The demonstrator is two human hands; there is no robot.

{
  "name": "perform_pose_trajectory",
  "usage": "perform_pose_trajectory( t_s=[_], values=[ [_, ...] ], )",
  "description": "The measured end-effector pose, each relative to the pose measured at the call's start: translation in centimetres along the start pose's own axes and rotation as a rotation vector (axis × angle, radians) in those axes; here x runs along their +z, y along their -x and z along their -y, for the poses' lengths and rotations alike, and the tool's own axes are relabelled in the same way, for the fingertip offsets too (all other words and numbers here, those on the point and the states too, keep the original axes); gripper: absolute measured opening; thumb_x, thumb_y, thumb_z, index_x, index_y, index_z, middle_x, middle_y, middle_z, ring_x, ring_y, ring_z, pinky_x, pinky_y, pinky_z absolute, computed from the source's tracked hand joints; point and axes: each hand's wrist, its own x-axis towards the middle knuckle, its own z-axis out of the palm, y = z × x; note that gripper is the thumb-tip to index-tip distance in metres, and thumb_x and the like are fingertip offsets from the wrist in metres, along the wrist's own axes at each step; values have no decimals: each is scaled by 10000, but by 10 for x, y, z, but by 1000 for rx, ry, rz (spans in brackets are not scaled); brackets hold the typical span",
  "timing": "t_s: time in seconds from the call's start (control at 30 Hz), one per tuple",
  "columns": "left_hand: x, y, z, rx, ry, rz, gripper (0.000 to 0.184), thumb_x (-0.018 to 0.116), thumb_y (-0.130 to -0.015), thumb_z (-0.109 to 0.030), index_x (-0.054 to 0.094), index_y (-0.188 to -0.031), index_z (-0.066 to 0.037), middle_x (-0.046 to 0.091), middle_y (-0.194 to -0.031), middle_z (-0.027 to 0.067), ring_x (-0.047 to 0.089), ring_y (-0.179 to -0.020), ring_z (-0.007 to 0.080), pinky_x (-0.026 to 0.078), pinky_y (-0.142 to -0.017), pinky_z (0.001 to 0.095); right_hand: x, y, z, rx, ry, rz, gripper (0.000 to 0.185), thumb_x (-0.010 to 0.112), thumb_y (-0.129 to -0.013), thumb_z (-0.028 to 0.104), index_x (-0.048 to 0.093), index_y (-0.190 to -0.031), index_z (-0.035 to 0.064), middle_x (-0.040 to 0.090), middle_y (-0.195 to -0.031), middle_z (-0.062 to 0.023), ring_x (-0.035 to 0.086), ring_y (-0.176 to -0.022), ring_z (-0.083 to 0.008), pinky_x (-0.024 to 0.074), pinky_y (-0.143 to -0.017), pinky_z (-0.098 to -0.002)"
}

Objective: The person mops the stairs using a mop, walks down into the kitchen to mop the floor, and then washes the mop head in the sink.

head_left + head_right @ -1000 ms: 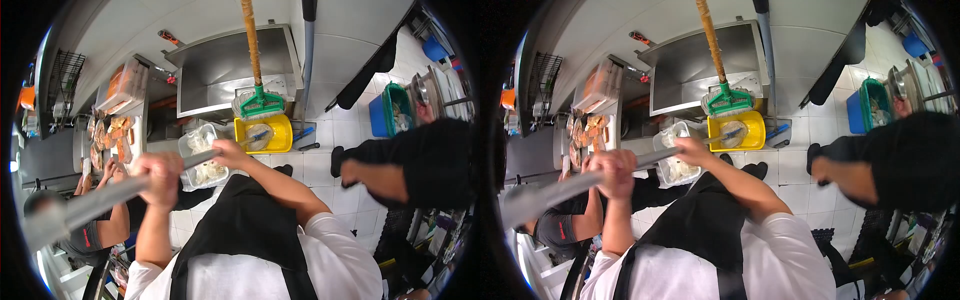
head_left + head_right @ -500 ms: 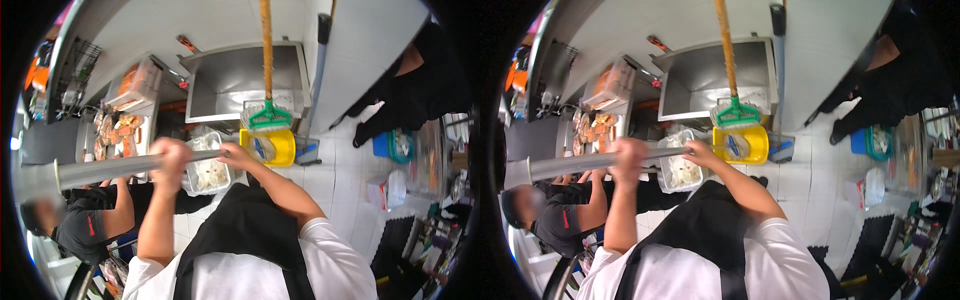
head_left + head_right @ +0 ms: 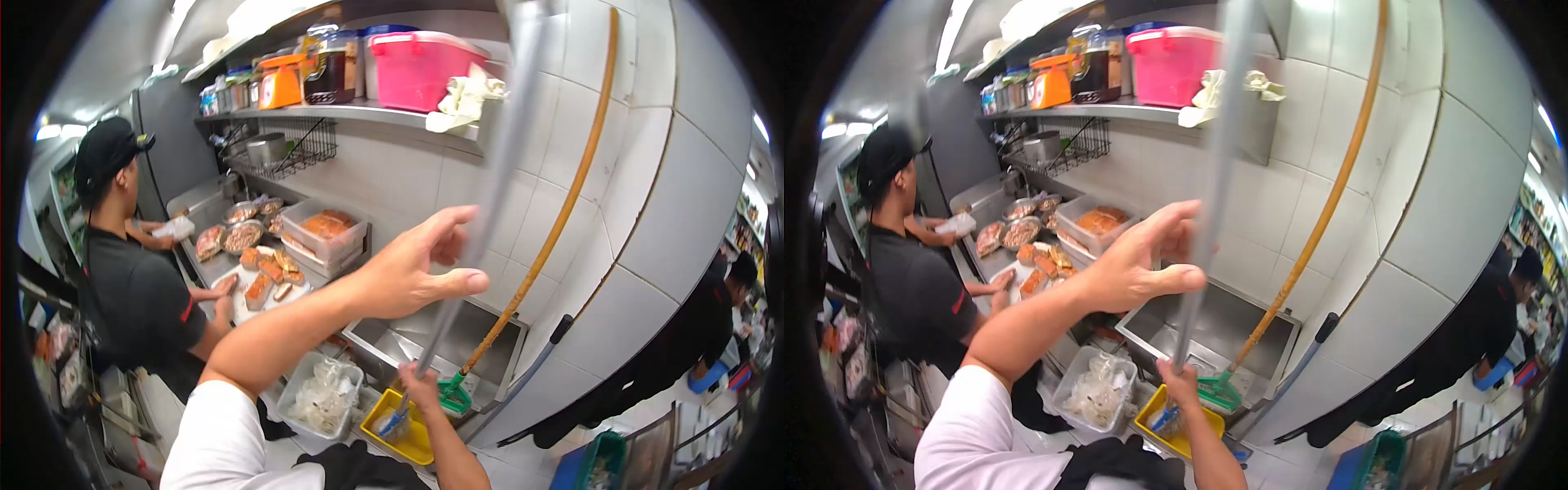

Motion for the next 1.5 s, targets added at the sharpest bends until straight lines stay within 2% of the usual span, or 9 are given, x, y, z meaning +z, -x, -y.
perform_pose_trajectory(
  t_s=[0.1,0.23,0.37,0.8,0.9,1.0,1.3,1.33,1.5],
  values=[
    [-14,6,-1,137,-471,-14,611,731,-841,-302,479,-1320,-19,583,-1169,130,571,-1061,185,477,-899,333,-22,-1,92,-64,-296,-184,228,649,-883,89,493,-717,89,532,-607,-8,509,-478,-103,398,-431,-247],
    [-28,49,29,-46,-212,-175,523,716,-852,-223,510,-1285,-15,583,-1165,130,578,-1066,192,483,-910,327,-58,7,167,-394,-275,-201,210,597,-924,105,472,-755,89,477,-589,-4,443,-454,-97,373,-427,-240],
    [-35,113,63,-248,-102,-315,460,667,-896,-188,499,-1292,-24,555,-1218,92,564,-1076,161,475,-939,313,-79,24,225,-566,-354,-137,312,578,-965,313,476,-778,86,397,-556,14,393,-447,-82,366,-435,-250],
    [-18,336,170,-791,-297,-720,298,677,-870,-132,603,-1130,-8,628,-1032,48,580,-897,116,478,-825,275,-169,9,370,-812,-449,-22,357,535,-969,391,522,-797,79,360,-545,37,370,-477,-98,312,-500,-270],
    [-14,357,183,-909,-310,-726,298,678,-863,-138,608,-1121,-4,629,-1007,54,579,-855,118,478,-795,274,-191,3,393,-869,-426,90,269,590,-926,290,522,-785,71,367,-556,26,368,-521,-117,321,-594,-305],
    [-14,355,190,-965,-355,-703,284,680,-861,-160,626,-1090,-1,635,-980,62,578,-847,118,473,-779,273,-169,6,420,-960,-363,-125,408,602,-911,470,507,-744,110,331,-481,17,355,-388,-112,346,-367,-249],
    [-66,295,283,-842,-364,-652,225,705,-815,-161,671,-970,-2,677,-838,71,628,-781,150,501,-732,298,-142,-29,386,-1072,-234,-227,399,622,-899,473,497,-786,111,315,-491,9,349,-394,-114,349,-365,-249],
    [-71,282,293,-841,-375,-648,219,710,-805,-180,682,-943,-12,675,-807,67,625,-751,153,500,-710,301,-147,-35,366,-962,-393,-102,368,527,-971,401,528,-796,77,361,-546,33,381,-491,-104,304,-503,-280],
    [-96,230,362,-872,-399,-573,222,717,-783,-208,689,-904,-24,680,-787,77,639,-727,175,502,-690,305,-84,-80,280,-912,-306,-146,390,428,-1009,410,522,-810,87,368,-551,22,392,-509,-112,341,-497,-261]
  ],
)
